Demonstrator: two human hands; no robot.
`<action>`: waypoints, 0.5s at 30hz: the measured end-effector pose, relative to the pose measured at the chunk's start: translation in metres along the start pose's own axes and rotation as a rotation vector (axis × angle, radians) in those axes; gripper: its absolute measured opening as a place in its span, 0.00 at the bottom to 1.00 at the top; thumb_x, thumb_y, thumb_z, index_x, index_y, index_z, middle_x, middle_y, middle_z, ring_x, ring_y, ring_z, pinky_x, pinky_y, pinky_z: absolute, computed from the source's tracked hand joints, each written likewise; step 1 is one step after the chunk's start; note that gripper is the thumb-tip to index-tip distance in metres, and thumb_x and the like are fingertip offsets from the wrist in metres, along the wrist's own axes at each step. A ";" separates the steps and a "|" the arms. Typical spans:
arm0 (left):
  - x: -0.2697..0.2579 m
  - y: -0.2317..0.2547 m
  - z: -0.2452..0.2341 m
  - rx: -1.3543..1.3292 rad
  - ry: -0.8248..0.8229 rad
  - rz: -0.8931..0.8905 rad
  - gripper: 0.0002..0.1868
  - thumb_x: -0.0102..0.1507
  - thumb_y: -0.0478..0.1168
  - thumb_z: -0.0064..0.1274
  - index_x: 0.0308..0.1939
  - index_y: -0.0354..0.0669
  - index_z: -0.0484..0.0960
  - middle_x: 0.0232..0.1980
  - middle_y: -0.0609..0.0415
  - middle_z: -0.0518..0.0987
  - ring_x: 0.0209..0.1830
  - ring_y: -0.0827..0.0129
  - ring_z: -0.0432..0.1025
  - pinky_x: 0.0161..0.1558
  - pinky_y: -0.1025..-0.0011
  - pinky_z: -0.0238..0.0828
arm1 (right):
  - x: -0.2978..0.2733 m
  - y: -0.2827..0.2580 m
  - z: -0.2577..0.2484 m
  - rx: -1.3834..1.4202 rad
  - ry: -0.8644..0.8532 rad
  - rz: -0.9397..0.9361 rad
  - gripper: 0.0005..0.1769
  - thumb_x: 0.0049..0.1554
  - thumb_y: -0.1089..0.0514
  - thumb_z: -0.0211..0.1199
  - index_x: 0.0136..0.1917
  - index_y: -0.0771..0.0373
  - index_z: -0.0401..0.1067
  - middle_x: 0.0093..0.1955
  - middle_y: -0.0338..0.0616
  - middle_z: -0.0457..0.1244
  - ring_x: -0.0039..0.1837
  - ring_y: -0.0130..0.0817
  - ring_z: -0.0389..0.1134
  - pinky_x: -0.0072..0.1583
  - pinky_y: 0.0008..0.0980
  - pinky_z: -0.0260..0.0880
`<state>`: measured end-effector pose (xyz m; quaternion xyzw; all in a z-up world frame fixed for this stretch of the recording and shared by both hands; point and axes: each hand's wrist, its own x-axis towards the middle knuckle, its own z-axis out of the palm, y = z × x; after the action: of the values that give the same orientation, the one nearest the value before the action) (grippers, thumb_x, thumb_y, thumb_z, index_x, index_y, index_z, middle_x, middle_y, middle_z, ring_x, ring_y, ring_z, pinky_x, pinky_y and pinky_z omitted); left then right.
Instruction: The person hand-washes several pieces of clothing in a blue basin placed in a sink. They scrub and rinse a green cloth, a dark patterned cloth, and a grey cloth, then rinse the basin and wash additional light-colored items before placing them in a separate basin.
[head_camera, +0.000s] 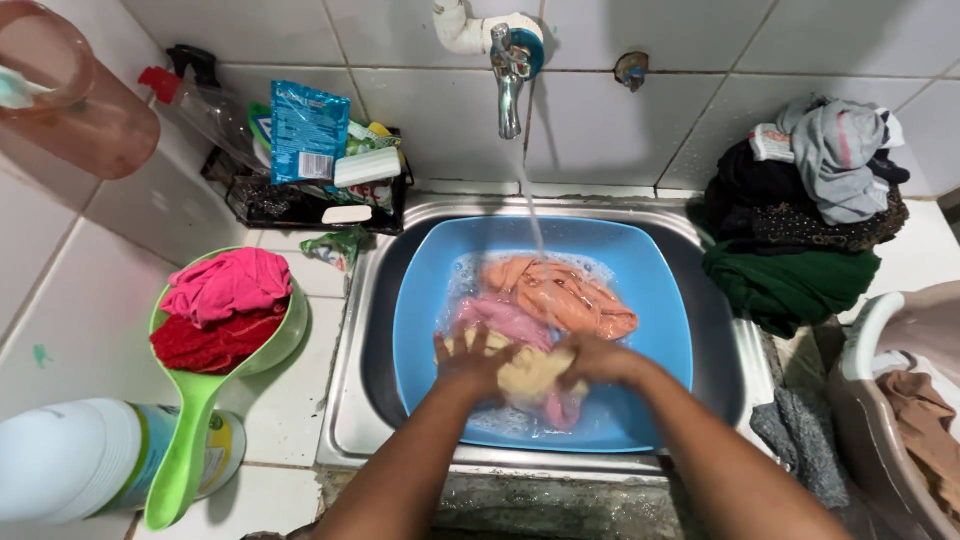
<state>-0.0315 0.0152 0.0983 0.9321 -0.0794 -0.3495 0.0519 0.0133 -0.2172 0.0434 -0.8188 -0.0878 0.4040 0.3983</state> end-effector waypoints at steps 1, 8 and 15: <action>0.004 0.002 0.000 0.010 0.010 -0.035 0.51 0.56 0.55 0.64 0.79 0.83 0.53 0.86 0.48 0.40 0.85 0.42 0.32 0.75 0.30 0.29 | -0.003 -0.002 -0.015 -0.006 0.201 0.111 0.27 0.39 0.58 0.70 0.55 0.58 0.76 0.51 0.52 0.73 0.54 0.49 0.77 0.56 0.46 0.80; 0.039 0.016 0.011 -0.100 0.374 0.070 0.56 0.54 0.62 0.66 0.78 0.67 0.48 0.84 0.44 0.37 0.84 0.44 0.30 0.71 0.29 0.31 | 0.017 -0.019 0.008 -0.789 0.431 0.095 0.46 0.56 0.34 0.64 0.81 0.41 0.48 0.82 0.62 0.36 0.81 0.67 0.33 0.76 0.64 0.36; 0.063 -0.008 0.034 -0.167 0.146 0.042 0.59 0.56 0.64 0.63 0.82 0.69 0.40 0.82 0.41 0.43 0.84 0.45 0.39 0.77 0.38 0.36 | 0.002 -0.029 0.007 -0.646 0.326 0.040 0.50 0.56 0.24 0.62 0.81 0.37 0.42 0.87 0.53 0.29 0.84 0.67 0.29 0.81 0.57 0.32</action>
<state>-0.0066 0.0105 0.0307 0.9457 -0.0654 -0.2847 0.1426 0.0145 -0.1925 0.0605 -0.9577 -0.1300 0.2272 0.1198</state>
